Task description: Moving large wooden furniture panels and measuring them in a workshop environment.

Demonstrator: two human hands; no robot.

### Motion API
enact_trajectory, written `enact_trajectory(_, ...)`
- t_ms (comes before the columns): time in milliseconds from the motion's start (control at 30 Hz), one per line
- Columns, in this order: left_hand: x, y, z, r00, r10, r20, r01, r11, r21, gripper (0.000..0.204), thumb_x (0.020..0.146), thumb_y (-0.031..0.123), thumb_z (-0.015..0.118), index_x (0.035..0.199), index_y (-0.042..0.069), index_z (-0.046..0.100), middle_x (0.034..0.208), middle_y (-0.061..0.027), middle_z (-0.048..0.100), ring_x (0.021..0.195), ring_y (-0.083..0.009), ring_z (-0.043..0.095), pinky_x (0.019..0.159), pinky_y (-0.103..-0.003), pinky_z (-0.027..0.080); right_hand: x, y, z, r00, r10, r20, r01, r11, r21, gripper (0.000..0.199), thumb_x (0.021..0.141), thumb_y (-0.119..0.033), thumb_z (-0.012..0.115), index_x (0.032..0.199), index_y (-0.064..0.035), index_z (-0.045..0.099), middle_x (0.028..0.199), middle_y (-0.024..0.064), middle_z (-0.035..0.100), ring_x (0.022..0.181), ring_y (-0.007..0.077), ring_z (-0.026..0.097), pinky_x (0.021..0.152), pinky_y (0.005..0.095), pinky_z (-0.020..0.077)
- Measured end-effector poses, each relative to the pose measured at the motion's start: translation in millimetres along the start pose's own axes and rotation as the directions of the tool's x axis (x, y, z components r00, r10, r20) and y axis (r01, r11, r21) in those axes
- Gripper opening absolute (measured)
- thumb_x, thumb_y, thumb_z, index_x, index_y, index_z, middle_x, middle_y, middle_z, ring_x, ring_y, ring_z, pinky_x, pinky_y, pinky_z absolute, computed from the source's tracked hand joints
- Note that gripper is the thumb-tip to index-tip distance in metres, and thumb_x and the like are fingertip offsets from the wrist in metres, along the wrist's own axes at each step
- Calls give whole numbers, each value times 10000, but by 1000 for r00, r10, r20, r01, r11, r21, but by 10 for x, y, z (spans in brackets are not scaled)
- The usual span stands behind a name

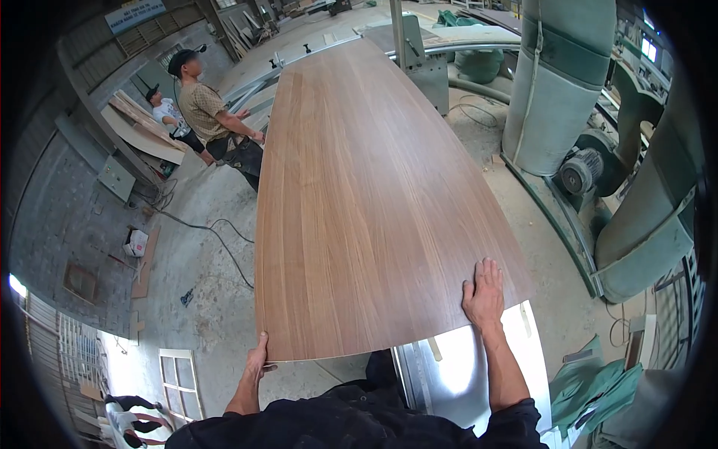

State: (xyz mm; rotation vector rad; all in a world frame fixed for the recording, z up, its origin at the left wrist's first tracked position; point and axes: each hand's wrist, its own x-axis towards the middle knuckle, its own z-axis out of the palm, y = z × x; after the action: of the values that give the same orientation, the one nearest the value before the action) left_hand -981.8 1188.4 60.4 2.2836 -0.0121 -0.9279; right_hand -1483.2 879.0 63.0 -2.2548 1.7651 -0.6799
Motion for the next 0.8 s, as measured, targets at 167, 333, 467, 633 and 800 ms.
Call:
enact_trajectory(167, 121, 112, -41, 993, 58, 107, -59, 998, 5, 1043, 805, 724, 614, 1335, -160, 455, 1257, -257, 585, 1110, -369, 612, 837, -507, 557, 74, 7, 62, 1000, -7, -12, 7, 1000, 12, 567, 890, -197, 575, 1372, 83, 471, 1479, 274, 407, 1415, 423, 324, 1193, 480, 221)
enact_trajectory(333, 264, 163, -1, 993, 57, 102, -63, 996, 65, 1055, 812, 713, 617, 1362, -167, 423, 1285, -262, 574, 1128, -364, 607, 880, -505, 532, 174, -30, 100, 1000, -22, -8, 22, 1000, -9, 565, 892, -208, 575, 1365, 85, 478, 1481, 273, 407, 1418, 421, 321, 1193, 477, 222)
enact_trajectory(467, 287, 233, 72, 993, 58, 99, -65, 996, 63, 1062, 815, 705, 620, 1378, -170, 401, 1308, -270, 560, 1159, -365, 588, 902, -500, 515, 231, 16, 140, 1000, -18, -14, 18, 1000, 3, 568, 891, -211, 575, 1364, 88, 479, 1479, 274, 410, 1418, 420, 323, 1194, 476, 221)
enact_trajectory(633, 378, 220, 79, 994, 61, 90, -65, 997, 41, 1061, 818, 696, 622, 1384, -172, 394, 1326, -272, 549, 1192, -364, 568, 952, -476, 481, 297, 4, 167, 1000, -26, -17, 26, 1000, 4, 566, 888, -206, 572, 1358, 96, 480, 1469, 279, 420, 1413, 424, 331, 1195, 474, 221)
enact_trajectory(800, 428, 261, 95, 995, 51, 88, -55, 998, 41, 1051, 825, 688, 618, 1387, -170, 392, 1344, -276, 537, 1209, -361, 557, 980, -457, 460, 362, -17, 176, 1000, -17, -11, 17, 1000, 12, 567, 886, -202, 569, 1361, 94, 477, 1470, 281, 417, 1410, 428, 332, 1195, 474, 221)
